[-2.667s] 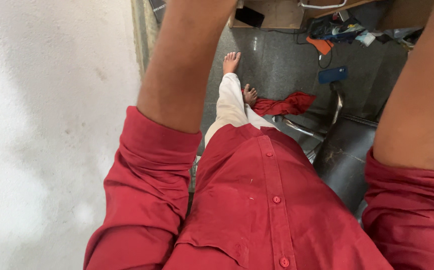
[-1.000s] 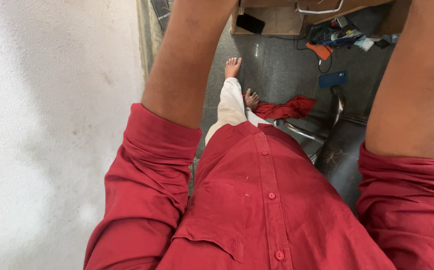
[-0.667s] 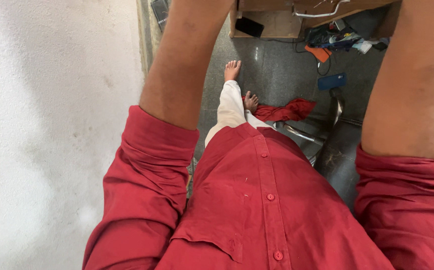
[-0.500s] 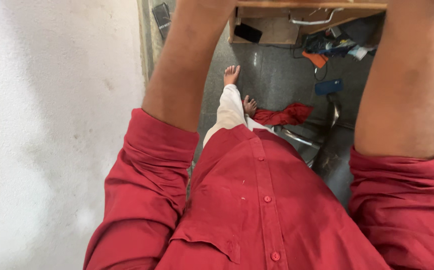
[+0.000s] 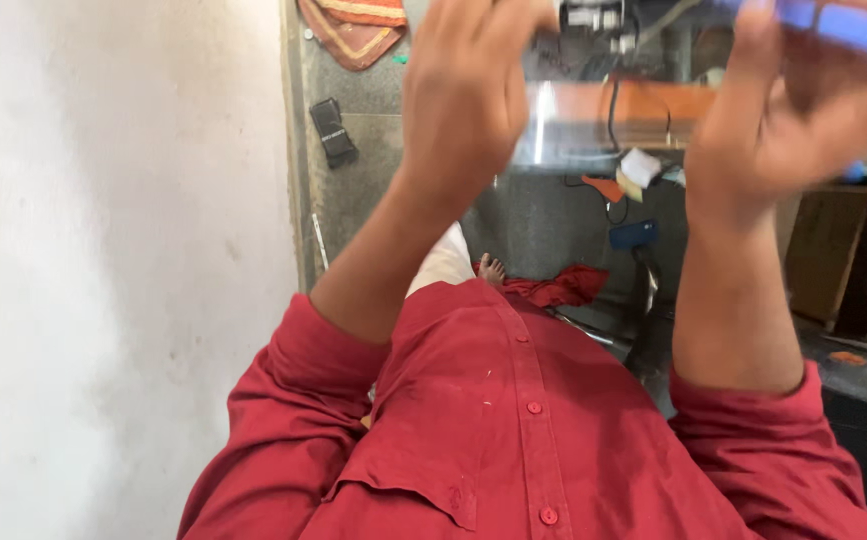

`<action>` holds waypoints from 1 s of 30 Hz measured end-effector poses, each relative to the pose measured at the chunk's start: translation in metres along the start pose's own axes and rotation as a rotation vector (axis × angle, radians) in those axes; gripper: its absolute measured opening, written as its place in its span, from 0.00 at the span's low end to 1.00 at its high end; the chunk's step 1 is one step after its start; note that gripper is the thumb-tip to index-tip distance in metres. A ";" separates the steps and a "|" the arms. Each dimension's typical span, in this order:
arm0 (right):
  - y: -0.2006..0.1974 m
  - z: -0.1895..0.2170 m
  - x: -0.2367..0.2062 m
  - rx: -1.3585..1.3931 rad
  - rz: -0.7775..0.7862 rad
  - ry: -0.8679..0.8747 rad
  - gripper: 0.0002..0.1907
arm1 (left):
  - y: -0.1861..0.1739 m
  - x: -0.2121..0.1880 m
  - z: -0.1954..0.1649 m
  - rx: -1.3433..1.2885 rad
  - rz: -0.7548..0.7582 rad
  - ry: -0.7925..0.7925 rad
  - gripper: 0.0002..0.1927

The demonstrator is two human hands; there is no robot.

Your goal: The person uses a screwdriver and pliers to remove and install screws on a laptop cooling fan and its metal bracket. They handle the fan, bracket, and screws, then place the bracket back onto the motherboard.

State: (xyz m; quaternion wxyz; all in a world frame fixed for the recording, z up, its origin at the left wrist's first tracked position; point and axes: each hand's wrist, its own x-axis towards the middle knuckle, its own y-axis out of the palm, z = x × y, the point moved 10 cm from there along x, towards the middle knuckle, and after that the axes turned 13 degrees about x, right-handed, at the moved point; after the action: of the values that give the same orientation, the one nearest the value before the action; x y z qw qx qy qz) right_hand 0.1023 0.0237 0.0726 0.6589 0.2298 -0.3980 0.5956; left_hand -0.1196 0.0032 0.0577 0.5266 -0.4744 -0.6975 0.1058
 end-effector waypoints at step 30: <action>0.015 0.051 -0.012 -0.180 0.119 -0.189 0.17 | 0.008 0.021 -0.002 -0.113 0.132 0.179 0.04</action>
State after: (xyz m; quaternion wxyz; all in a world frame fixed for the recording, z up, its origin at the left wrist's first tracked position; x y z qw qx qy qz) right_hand 0.0750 -0.0209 0.0897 0.6001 0.2008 -0.5227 0.5713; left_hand -0.1132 0.0228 0.0663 0.5511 -0.5559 -0.6196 0.0578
